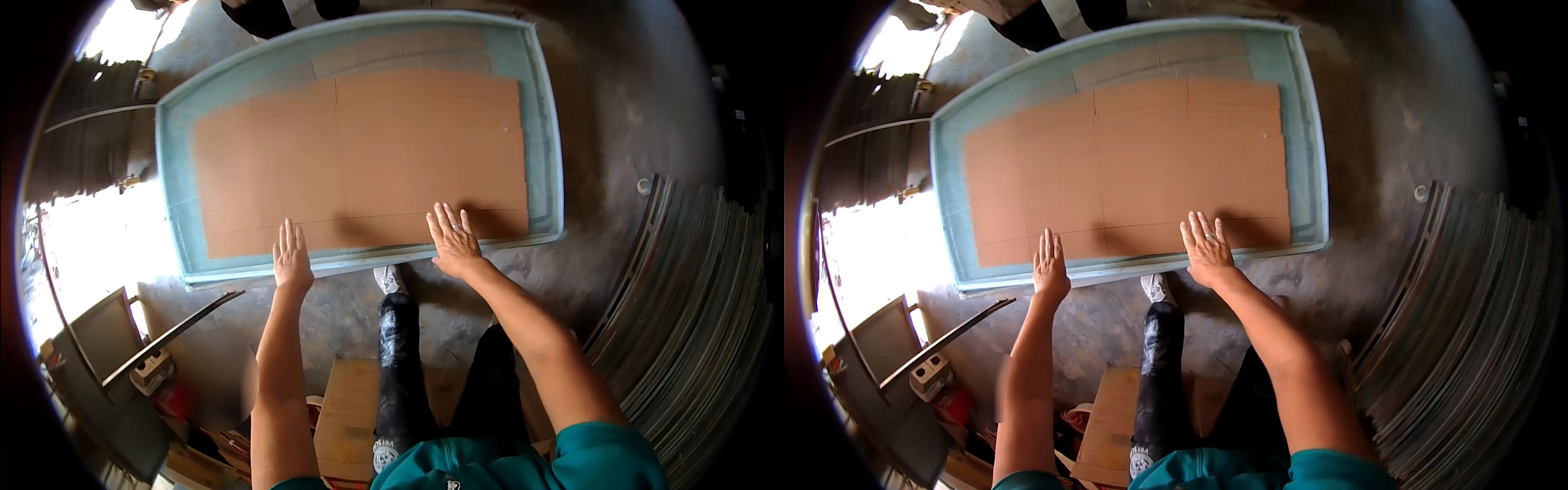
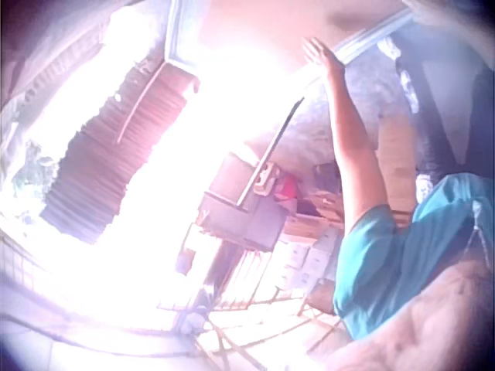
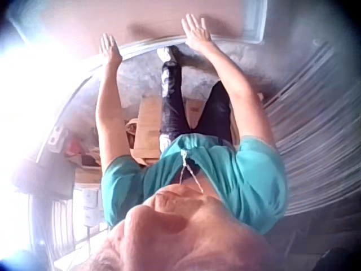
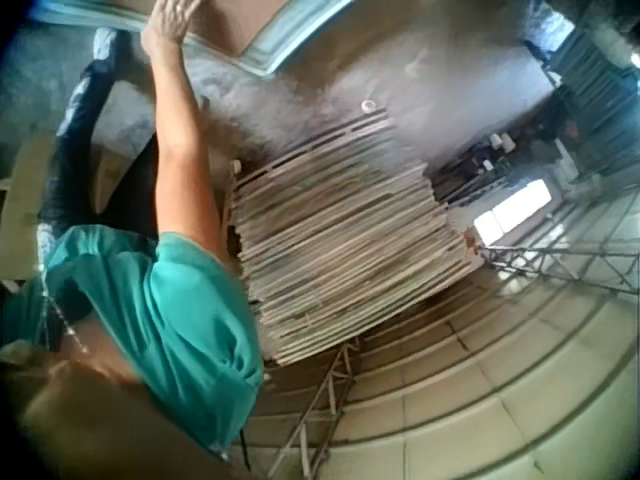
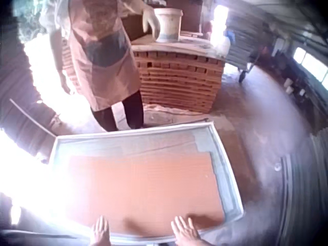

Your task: The person places rectangular wooden strips onto a large, light-blue mesh frame. They then lift the frame and stack it onto a pile of similar frames. This process is repeated multiple times with different frames.

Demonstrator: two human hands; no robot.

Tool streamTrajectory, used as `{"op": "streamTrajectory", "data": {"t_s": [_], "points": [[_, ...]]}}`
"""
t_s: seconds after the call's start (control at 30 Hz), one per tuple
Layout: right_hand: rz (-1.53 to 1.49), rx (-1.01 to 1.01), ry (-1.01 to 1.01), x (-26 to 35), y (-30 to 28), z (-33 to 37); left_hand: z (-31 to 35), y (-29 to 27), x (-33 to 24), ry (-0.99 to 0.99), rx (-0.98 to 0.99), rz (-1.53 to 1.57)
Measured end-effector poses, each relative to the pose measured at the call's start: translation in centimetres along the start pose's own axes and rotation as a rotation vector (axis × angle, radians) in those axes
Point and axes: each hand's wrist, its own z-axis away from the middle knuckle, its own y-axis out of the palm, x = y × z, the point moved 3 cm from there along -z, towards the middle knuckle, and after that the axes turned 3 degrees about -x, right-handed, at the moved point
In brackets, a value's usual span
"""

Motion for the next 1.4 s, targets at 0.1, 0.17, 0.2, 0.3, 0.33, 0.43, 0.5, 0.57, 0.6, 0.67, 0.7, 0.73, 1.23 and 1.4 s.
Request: {"op": "streamTrajectory", "data": {"t_s": [0.1, 0.17, 0.2, 0.3, 0.33, 0.43, 0.5, 0.57, 0.6, 0.67, 0.7, 0.73, 1.23, 1.4], "points": [[0.147, 0.050, 0.090, -0.3, 6.7, -0.1, -2.0, 4.6, 0.9, 0.069, 0.129, -0.013], [0.132, -0.053, 0.047, -0.2, 7.4, -0.1, -1.7, 6.1, 0.9, 0.067, 0.127, 0.010], [0.139, -0.063, 0.016, -0.3, 7.3, 0.1, -1.3, 6.8, 1.1, 0.096, 0.041, 0.010], [0.117, -0.045, -0.062, 0.0, 3.9, -0.7, -1.2, 6.1, 2.8, 0.157, -0.008, -0.012], [0.104, -0.017, -0.064, -0.3, 2.7, -1.7, -2.1, 4.9, 3.2, 0.175, -0.037, -0.039], [0.115, -0.181, -0.059, -2.1, -0.2, -6.5, -7.1, 1.3, 3.3, 0.114, -0.258, -0.009], [0.183, -0.116, -0.014, -3.1, 2.5, -7.1, -8.7, 2.7, 2.8, 0.123, -0.092, -0.092], [0.119, -0.209, -0.063, -3.3, 4.6, -5.7, -7.6, 6.1, 3.4, 0.122, -0.223, 0.089], [0.121, -0.205, -0.060, -3.4, 4.8, -4.9, -7.4, 6.4, 3.3, 0.113, -0.222, 0.105], [0.128, -0.086, -0.049, -3.5, 2.7, -4.6, -7.9, 3.1, 2.7, 0.127, -0.060, 0.029], [0.137, -0.112, -0.063, -3.6, 1.5, -5.3, -8.5, 2.7, 3.4, 0.170, -0.148, 0.026], [0.148, -0.234, -0.056, -3.9, 0.7, -6.5, -9.3, 1.8, 3.6, 0.184, -0.226, -0.025], [0.229, -0.406, -0.197, -5.6, -3.0, -7.4, -8.2, -0.1, 4.9, 0.380, -0.423, -0.020], [0.286, 0.245, -0.060, -5.6, 1.6, -4.4, -6.2, 4.2, 3.7, 0.447, -0.047, -0.092]]}}
